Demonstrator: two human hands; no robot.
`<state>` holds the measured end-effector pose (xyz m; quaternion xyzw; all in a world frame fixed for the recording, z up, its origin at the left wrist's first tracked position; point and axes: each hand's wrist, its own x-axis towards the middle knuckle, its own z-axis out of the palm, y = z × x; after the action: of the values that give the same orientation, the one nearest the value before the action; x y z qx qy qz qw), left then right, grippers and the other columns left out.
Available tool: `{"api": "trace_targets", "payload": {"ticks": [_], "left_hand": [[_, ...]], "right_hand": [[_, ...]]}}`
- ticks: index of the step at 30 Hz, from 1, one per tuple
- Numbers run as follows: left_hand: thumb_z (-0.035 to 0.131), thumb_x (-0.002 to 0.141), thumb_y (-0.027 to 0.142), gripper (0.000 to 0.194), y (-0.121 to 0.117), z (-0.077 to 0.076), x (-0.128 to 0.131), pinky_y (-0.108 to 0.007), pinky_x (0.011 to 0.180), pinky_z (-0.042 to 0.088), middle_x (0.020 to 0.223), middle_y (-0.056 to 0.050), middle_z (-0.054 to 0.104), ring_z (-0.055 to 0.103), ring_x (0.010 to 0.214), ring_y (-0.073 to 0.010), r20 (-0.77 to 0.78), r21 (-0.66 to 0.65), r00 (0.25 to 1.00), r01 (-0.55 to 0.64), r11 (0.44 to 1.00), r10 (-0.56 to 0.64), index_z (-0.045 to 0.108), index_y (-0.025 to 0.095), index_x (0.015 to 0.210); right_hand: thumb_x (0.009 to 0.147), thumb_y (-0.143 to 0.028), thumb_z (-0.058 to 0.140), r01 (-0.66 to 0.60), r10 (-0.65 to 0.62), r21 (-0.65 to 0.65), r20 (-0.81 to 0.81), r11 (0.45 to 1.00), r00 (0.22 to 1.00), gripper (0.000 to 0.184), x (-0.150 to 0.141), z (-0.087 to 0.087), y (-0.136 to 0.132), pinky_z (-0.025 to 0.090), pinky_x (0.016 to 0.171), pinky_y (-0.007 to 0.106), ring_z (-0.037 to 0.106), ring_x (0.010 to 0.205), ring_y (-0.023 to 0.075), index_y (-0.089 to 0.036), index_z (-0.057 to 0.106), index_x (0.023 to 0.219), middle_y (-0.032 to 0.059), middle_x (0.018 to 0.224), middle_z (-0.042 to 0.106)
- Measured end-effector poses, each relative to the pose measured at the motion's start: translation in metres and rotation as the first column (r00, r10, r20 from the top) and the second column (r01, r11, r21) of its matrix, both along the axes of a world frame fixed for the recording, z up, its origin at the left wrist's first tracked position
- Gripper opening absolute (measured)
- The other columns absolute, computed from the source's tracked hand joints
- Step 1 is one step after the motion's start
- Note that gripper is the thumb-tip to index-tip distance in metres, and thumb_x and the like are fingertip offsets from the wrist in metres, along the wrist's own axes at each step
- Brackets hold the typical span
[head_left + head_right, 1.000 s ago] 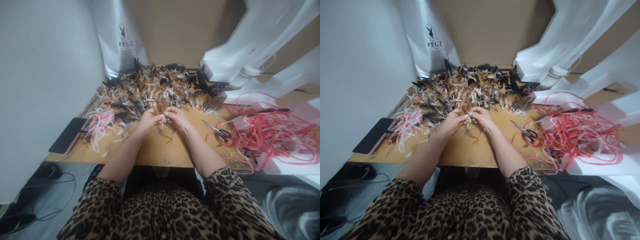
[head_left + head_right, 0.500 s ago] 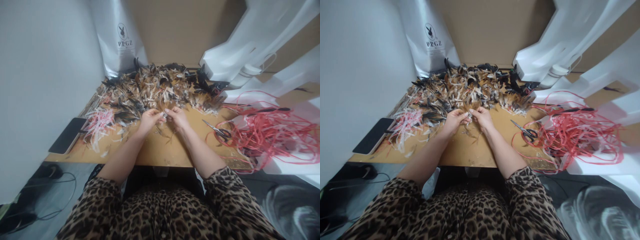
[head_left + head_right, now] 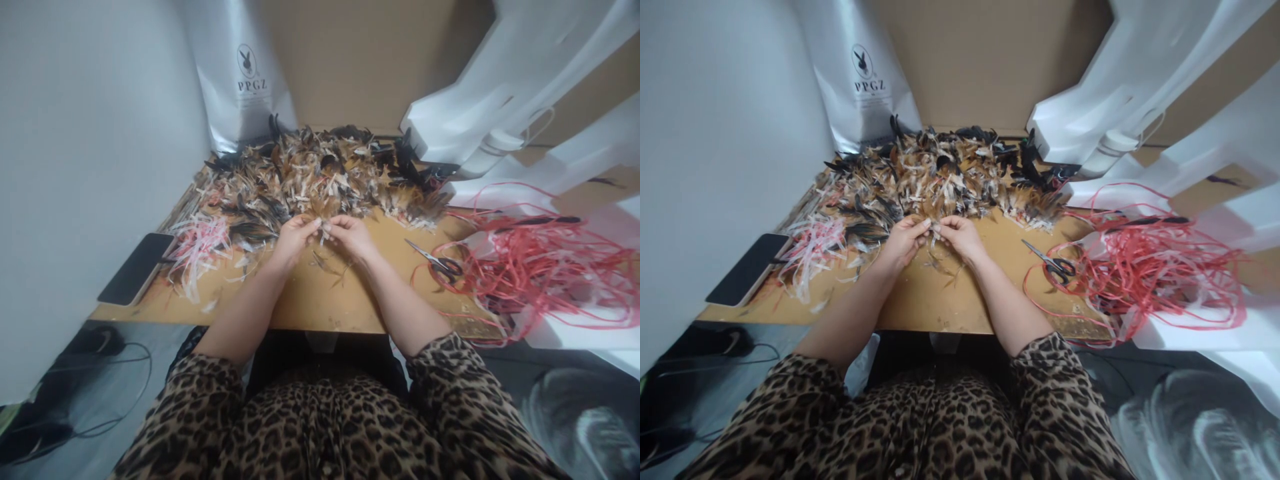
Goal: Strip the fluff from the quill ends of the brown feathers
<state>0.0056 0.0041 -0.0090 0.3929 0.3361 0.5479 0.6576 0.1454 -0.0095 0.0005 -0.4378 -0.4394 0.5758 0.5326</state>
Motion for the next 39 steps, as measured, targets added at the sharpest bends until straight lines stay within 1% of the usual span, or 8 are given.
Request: {"api": "trace_targets", "payload": {"ticks": [13,17,20,23,27,31,35,39], "left_hand": [[0.081,0.059,0.026,0.027,-0.001,-0.002,0.004,-0.014,0.047,0.038,0.058,0.003,0.059,0.052,0.051,-0.0035,0.051,-0.010,0.998,-0.032,0.999,0.032,0.060,0.013,0.069],[0.081,0.058,0.024,0.031,-0.001,0.002,0.002,-0.015,0.049,0.040,0.064,0.002,0.062,0.056,0.055,-0.0047,0.067,-0.056,0.997,0.051,0.997,-0.048,0.062,0.013,0.080],[0.081,0.059,0.027,0.030,-0.002,0.004,0.003,-0.016,0.048,0.040,0.061,0.001,0.061,0.056,0.053,-0.0055,0.001,-0.059,0.994,0.108,0.992,-0.108,0.062,0.011,0.075],[0.082,0.055,0.030,0.031,-0.002,0.002,0.004,-0.016,0.048,0.040,0.057,0.002,0.060,0.054,0.050,-0.0053,-0.056,-0.025,0.998,0.011,1.000,-0.012,0.062,0.012,0.070],[0.083,0.052,0.032,0.033,-0.001,-0.001,0.004,-0.018,0.048,0.041,0.052,0.003,0.059,0.051,0.047,-0.0051,-0.179,0.116,0.974,-0.123,0.986,0.142,0.060,0.013,0.062],[0.081,0.057,0.036,0.032,-0.001,-0.001,0.004,-0.019,0.052,0.045,0.059,0.002,0.062,0.055,0.052,-0.0066,-0.196,0.139,0.971,-0.108,0.984,0.134,0.063,0.013,0.071],[0.080,0.058,0.036,0.045,-0.002,0.002,0.004,-0.019,0.053,0.046,0.073,0.001,0.065,0.061,0.060,-0.0083,-0.195,0.106,0.978,-0.046,0.993,0.066,0.063,0.015,0.093],[0.078,0.061,0.036,0.041,-0.003,0.001,0.003,-0.018,0.049,0.043,0.072,-0.001,0.064,0.059,0.057,-0.0075,-0.262,0.108,0.962,-0.047,0.993,0.074,0.063,0.014,0.092]], "right_hand": [[0.046,-0.043,0.084,0.030,-0.035,-0.057,-0.104,0.998,0.994,0.042,-0.010,-0.005,0.000,0.035,0.041,0.018,0.045,0.038,0.0046,-0.016,0.057,0.062,-0.0060,0.045,0.055],[0.047,-0.043,0.084,0.033,-0.035,-0.027,-0.098,0.999,0.995,0.042,-0.007,-0.005,0.001,0.035,0.041,0.018,0.044,0.039,0.0042,-0.016,0.057,0.063,-0.0059,0.046,0.055],[0.049,-0.044,0.082,0.032,-0.031,0.000,-0.075,1.000,0.997,0.041,-0.007,-0.004,0.000,0.033,0.041,0.019,0.043,0.039,0.0046,-0.016,0.057,0.065,-0.0050,0.048,0.058],[0.053,-0.044,0.080,0.019,-0.018,0.027,-0.024,0.999,1.000,0.038,-0.008,-0.005,-0.002,0.033,0.042,0.019,0.043,0.041,0.0052,-0.016,0.056,0.066,-0.0034,0.052,0.060],[0.059,-0.043,0.076,0.037,-0.040,0.052,0.069,0.998,0.997,0.035,-0.010,-0.006,-0.003,0.030,0.042,0.020,0.041,0.041,0.0061,-0.017,0.054,0.066,-0.0052,0.047,0.052],[0.058,-0.045,0.076,0.065,-0.071,0.074,0.086,0.995,0.994,0.036,-0.009,-0.004,-0.002,0.028,0.043,0.020,0.041,0.042,0.0060,-0.017,0.054,0.066,-0.0048,0.048,0.053],[0.058,-0.043,0.075,0.217,-0.219,0.084,0.006,0.973,0.976,0.034,0.014,0.007,0.007,0.029,0.041,0.019,0.039,0.038,0.0058,-0.018,0.054,0.068,-0.0059,0.046,0.051],[0.065,-0.038,0.070,0.539,-0.545,0.124,0.024,0.833,0.838,0.030,0.075,0.020,0.024,0.032,0.041,0.019,0.041,0.041,0.0067,-0.020,0.047,0.063,-0.0063,0.047,0.047]]}}
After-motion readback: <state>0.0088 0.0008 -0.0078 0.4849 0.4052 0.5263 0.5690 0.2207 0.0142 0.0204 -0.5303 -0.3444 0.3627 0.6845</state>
